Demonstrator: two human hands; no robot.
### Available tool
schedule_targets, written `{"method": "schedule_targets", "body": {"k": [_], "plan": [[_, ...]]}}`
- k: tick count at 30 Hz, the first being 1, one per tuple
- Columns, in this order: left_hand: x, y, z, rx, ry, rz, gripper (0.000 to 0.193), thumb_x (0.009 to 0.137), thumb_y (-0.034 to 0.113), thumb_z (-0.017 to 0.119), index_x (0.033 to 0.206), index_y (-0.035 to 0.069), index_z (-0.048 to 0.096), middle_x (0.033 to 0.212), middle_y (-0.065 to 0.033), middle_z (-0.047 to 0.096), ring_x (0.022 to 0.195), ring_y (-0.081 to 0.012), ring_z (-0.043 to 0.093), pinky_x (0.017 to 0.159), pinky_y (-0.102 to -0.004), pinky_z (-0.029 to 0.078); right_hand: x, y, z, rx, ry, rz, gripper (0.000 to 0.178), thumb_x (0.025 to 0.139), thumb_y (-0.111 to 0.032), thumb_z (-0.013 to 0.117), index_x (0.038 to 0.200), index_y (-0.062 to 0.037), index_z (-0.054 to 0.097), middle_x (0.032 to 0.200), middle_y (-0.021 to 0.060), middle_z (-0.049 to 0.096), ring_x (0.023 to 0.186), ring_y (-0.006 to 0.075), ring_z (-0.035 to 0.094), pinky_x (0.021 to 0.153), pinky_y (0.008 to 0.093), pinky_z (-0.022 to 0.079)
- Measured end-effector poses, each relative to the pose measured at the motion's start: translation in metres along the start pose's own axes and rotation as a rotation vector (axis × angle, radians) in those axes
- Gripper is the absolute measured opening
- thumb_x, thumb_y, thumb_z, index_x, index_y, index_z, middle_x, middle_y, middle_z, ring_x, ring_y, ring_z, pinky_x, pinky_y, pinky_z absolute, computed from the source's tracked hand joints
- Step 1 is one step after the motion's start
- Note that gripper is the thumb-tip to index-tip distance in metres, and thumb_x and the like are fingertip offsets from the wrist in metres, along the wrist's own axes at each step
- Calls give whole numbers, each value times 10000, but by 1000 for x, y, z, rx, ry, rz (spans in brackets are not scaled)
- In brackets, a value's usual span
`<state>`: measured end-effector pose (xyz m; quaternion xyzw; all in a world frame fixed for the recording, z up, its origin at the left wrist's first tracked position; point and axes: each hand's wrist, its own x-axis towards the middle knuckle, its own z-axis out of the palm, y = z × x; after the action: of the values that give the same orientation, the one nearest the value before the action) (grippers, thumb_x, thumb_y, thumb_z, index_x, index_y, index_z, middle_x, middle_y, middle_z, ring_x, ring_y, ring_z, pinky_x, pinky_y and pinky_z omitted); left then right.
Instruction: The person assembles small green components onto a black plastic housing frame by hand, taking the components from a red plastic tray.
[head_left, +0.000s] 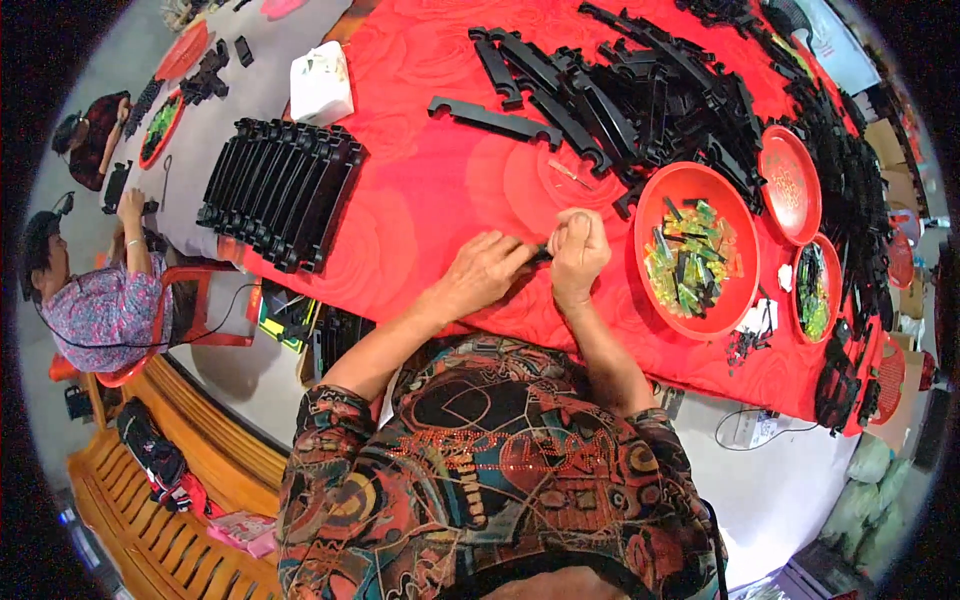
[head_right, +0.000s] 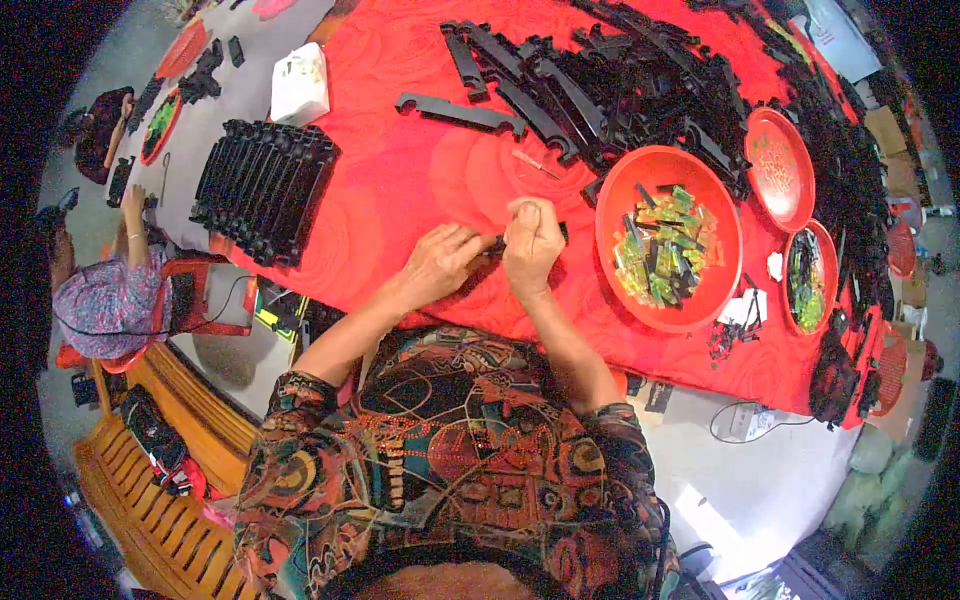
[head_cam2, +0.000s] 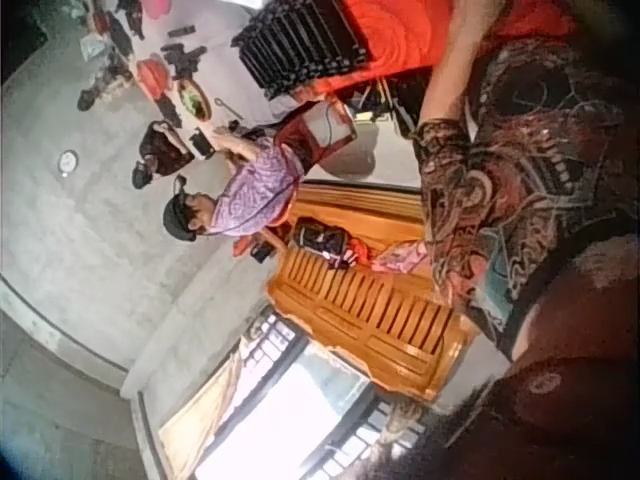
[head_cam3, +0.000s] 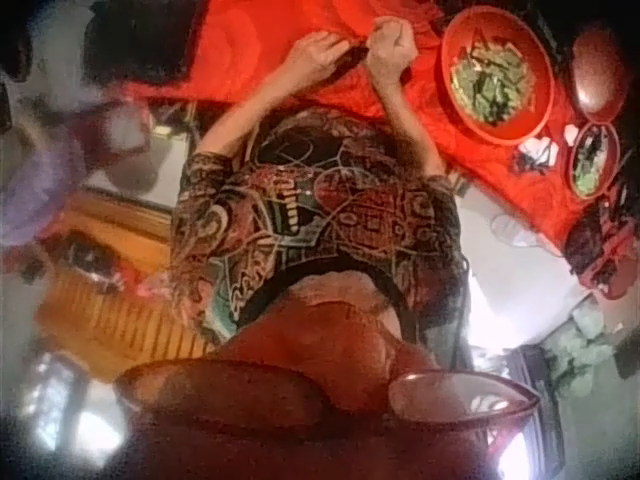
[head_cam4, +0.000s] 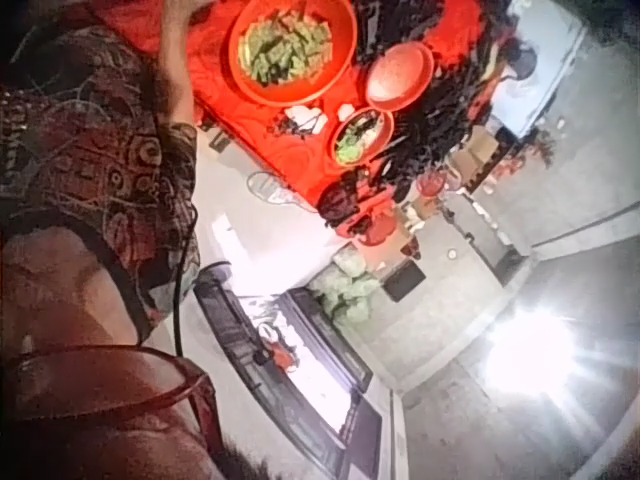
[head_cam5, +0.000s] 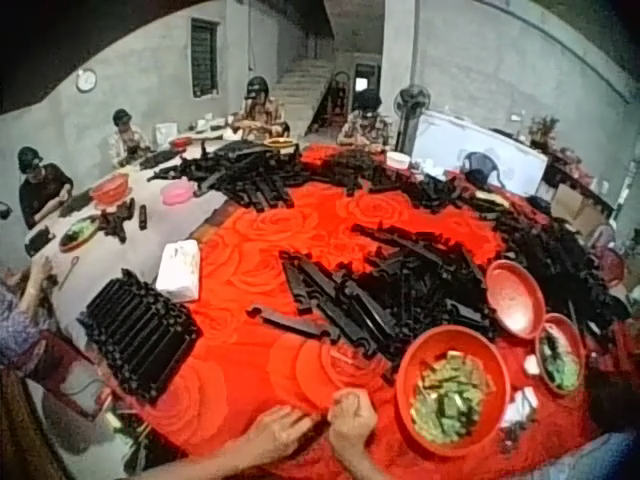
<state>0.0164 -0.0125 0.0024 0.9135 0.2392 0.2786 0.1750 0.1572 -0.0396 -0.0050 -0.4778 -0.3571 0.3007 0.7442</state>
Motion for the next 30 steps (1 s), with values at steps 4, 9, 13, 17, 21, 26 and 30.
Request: {"method": "schedule_targets", "body": {"k": [4,9,13,17,21,26,30], "plan": [[-6,3,4,157,73,59,234,671,74,661,896,25,623,877,-102,592,719,-242,561,669,-340,483,11,-9,2,194,-11,58,250,970,-203,410,828,-16,497,512,-60,318,399,19,279,368,211,269],[-6,1,2,136,52,103,229,668,79,666,887,26,631,867,-93,576,740,-241,541,674,-334,477,13,-24,-7,243,72,83,257,973,-210,404,823,-18,487,496,-62,295,384,22,265,360,210,256],[-6,0,4,171,-5,85,237,673,83,666,900,26,632,845,-86,553,756,-238,519,690,-325,461,13,-33,-14,272,97,54,280,973,-238,409,823,-10,474,482,-55,243,365,37,220,335,214,213],[-7,0,5,180,-57,54,253,676,92,665,919,29,632,829,-86,540,739,-240,509,689,-329,450,16,-26,-14,297,166,117,275,972,-236,408,822,-16,477,474,-58,224,355,39,204,332,219,200],[-5,0,6,177,-51,72,268,702,93,620,967,51,623,811,-77,496,753,-241,487,680,-335,439,22,-20,-13,324,183,183,261,978,-216,383,833,-15,464,477,-53,251,348,38,232,325,217,229],[-3,3,6,175,-81,46,302,718,89,597,1018,71,627,824,-84,494,738,-252,485,663,-345,438,26,-11,-14,333,158,223,269,975,-240,396,841,-17,463,471,-46,256,336,46,229,307,224,228],[-1,2,6,179,-106,37,341,728,88,584,1068,83,613,815,-86,479,736,-261,479,662,-349,435,28,-10,-14,335,173,249,271,975,-241,395,841,-16,461,470,-42,261,335,48,237,308,224,232]]}}
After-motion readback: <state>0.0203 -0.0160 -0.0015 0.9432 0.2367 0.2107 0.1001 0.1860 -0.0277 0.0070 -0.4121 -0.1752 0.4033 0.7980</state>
